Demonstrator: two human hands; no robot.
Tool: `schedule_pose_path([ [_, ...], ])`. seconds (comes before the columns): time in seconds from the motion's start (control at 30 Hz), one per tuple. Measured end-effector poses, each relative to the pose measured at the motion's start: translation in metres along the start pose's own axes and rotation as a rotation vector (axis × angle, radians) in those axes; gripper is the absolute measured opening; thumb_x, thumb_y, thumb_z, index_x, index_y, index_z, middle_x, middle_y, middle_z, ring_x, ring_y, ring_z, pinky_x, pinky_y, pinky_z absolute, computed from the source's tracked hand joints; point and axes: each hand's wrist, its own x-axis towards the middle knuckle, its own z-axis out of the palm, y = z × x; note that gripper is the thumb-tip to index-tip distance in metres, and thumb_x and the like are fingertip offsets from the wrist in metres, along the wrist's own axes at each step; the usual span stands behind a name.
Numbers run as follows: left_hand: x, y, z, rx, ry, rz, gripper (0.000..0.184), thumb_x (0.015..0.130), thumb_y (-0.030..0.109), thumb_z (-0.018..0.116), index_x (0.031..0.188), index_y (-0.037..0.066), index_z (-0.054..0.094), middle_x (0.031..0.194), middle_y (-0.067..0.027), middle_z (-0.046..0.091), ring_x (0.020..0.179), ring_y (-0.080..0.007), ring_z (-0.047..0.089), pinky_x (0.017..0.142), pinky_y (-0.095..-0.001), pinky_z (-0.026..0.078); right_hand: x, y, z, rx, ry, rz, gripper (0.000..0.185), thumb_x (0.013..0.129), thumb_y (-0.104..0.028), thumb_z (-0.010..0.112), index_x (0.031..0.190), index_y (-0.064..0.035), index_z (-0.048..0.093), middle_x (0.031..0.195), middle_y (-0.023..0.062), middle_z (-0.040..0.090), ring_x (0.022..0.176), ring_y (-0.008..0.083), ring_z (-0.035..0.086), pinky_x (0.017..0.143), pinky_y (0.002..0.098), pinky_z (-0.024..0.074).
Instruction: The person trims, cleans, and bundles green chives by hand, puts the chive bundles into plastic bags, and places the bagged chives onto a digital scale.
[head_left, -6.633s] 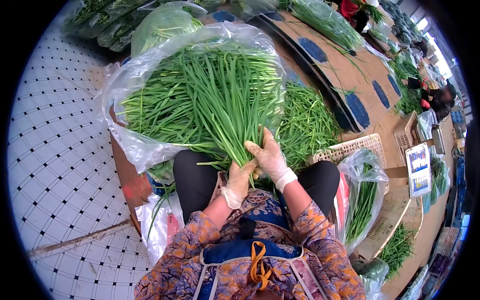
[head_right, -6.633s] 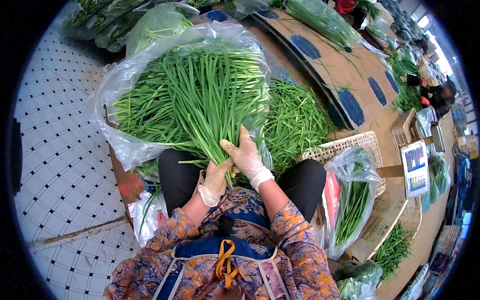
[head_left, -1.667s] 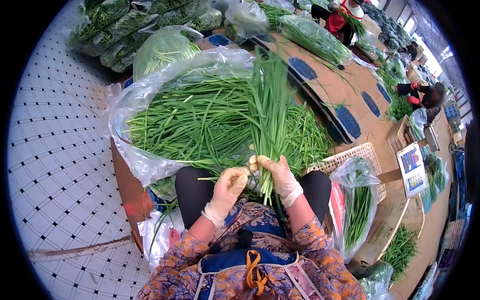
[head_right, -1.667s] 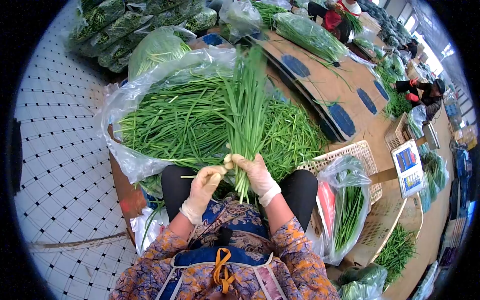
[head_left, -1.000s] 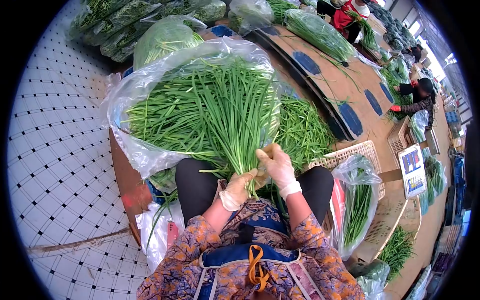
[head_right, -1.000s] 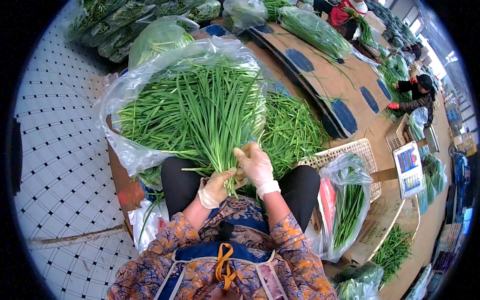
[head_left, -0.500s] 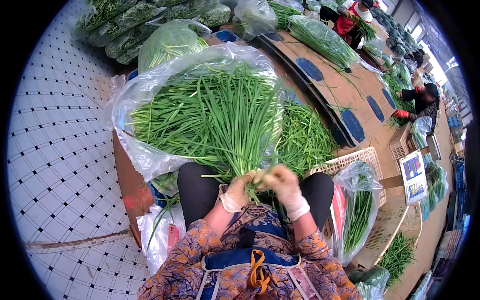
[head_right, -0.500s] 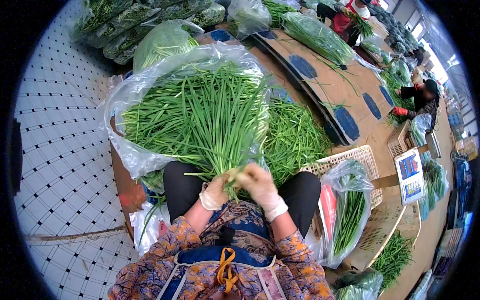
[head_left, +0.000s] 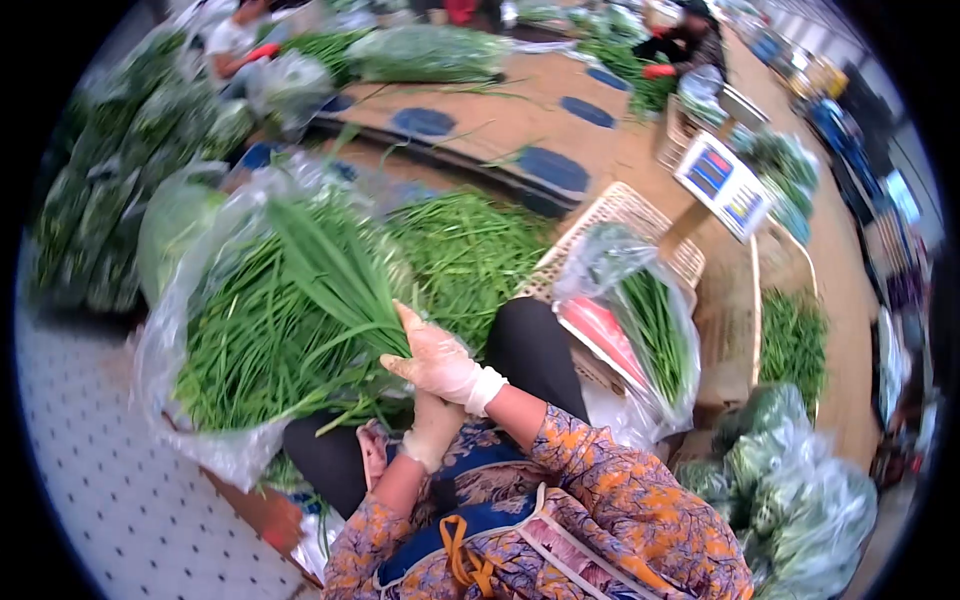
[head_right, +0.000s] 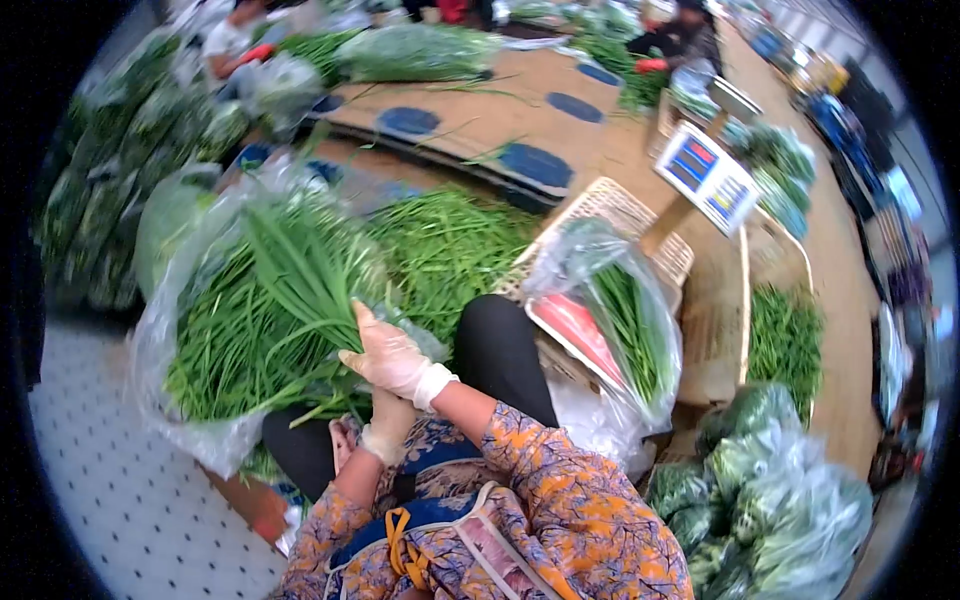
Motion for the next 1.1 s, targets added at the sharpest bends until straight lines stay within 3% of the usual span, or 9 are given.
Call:
schedule_pose_path([
  [0.1,0.017,0.015,-0.003,0.365,-0.514,0.215,0.052,0.075,0.031,0.070,0.112,0.000,0.052,0.106,-0.0170,0.058,0.100,-0.0282,0.054,0.088,-0.0362,0.042,-0.015,0.004,-0.056,-0.175,0.090,-0.246,0.072,0.074,-0.019,0.067,0.132,0.0024,0.029,0.108,0.0243,0.055,0.100,0.0353,0.055,0.084,0.0367,0.0449],
  [0.27,0.069,-0.014,0.067,0.532,-0.435,0.599,0.057,0.091,0.019,0.048,0.137,0.003,0.020,0.120,-0.0204,0.049,0.114,-0.0291,0.048,0.099,-0.0396,0.035,-0.068,0.017,-0.125,-0.282,0.154,-0.398,0.074,0.067,-0.014,0.068,0.133,-0.0067,0.035,0.104,0.0251,0.056,0.085,0.0340,0.061,0.073,0.0379,0.0502],
  [0.4,0.086,0.042,0.188,-0.612,0.150,0.353,0.061,0.083,0.010,0.054,0.136,0.000,0.025,0.119,-0.0193,0.051,0.104,-0.0260,0.054,0.089,-0.0314,0.043,-0.102,0.026,-0.161,-0.343,0.251,-0.431,0.073,0.067,-0.012,0.067,0.133,-0.0084,0.036,0.109,0.0389,0.046,0.082,0.0370,0.061,0.082,0.0375,0.0465],
  [0.47,0.113,0.036,0.211,-0.884,0.296,0.251,0.062,0.081,0.008,0.056,0.135,0.000,0.026,0.118,-0.0191,0.052,0.102,-0.0253,0.056,0.086,-0.0294,0.045,-0.112,0.047,-0.169,-0.219,0.321,-0.602,0.064,0.070,-0.006,0.063,0.130,-0.0038,0.040,0.097,0.0187,0.060,0.079,0.0309,0.062,0.072,0.0333,0.0502],
  [0.57,0.166,-0.007,0.207,0.137,-0.244,0.090,0.035,0.084,0.007,0.053,0.117,-0.003,0.047,0.103,-0.0136,0.059,0.080,-0.0210,0.061,0.075,-0.0282,0.049,-0.120,0.082,-0.173,-0.054,0.388,-0.603,0.059,0.071,-0.002,0.062,0.127,-0.0026,0.043,0.087,0.0112,0.062,0.077,0.0279,0.062,0.072,0.0344,0.0486],
  [0.6,0.176,0.005,0.209,-0.171,-0.436,-0.223,0.027,0.085,0.007,0.052,0.110,-0.004,0.053,0.096,-0.0112,0.061,0.073,-0.0193,0.062,0.071,-0.0280,0.050,-0.127,0.099,-0.179,-0.104,0.303,-0.465,0.062,0.068,-0.003,0.066,0.126,-0.0036,0.044,0.085,0.0114,0.062,0.077,0.0280,0.063,0.070,0.0338,0.0488],
  [0.73,0.212,0.031,0.191,-0.790,-0.740,-0.238,0.028,0.092,0.024,0.045,0.105,0.001,0.055,0.090,-0.0096,0.061,0.065,-0.0158,0.057,0.063,-0.0246,0.049,-0.159,0.144,-0.203,-0.340,0.445,-0.187,0.061,0.068,-0.006,0.068,0.125,-0.0083,0.046,0.097,0.0135,0.062,0.085,0.0299,0.061,0.073,0.0366,0.0485],
  [0.93,0.242,0.108,0.164,-0.326,-0.411,-0.216,0.022,0.084,0.020,0.062,0.098,0.005,0.055,0.090,-0.0068,0.063,0.064,-0.0138,0.059,0.062,-0.0197,0.050,-0.222,0.256,-0.243,-0.621,0.487,0.788,0.064,0.079,-0.017,0.062,0.134,-0.0072,0.032,0.122,0.0198,0.050,0.107,0.0331,0.052,0.092,0.0377,0.0424],
  [1.1,0.233,0.108,0.171,-0.039,-0.370,0.105,0.048,0.075,0.021,0.071,0.113,0.002,0.049,0.100,-0.0104,0.059,0.087,-0.0187,0.058,0.079,-0.0290,0.047,-0.221,0.236,-0.219,-0.768,0.681,0.639,0.073,0.077,-0.021,0.065,0.135,0.0003,0.026,0.133,0.0232,0.036,0.124,0.0360,0.035,0.102,0.0400,0.0307],
])
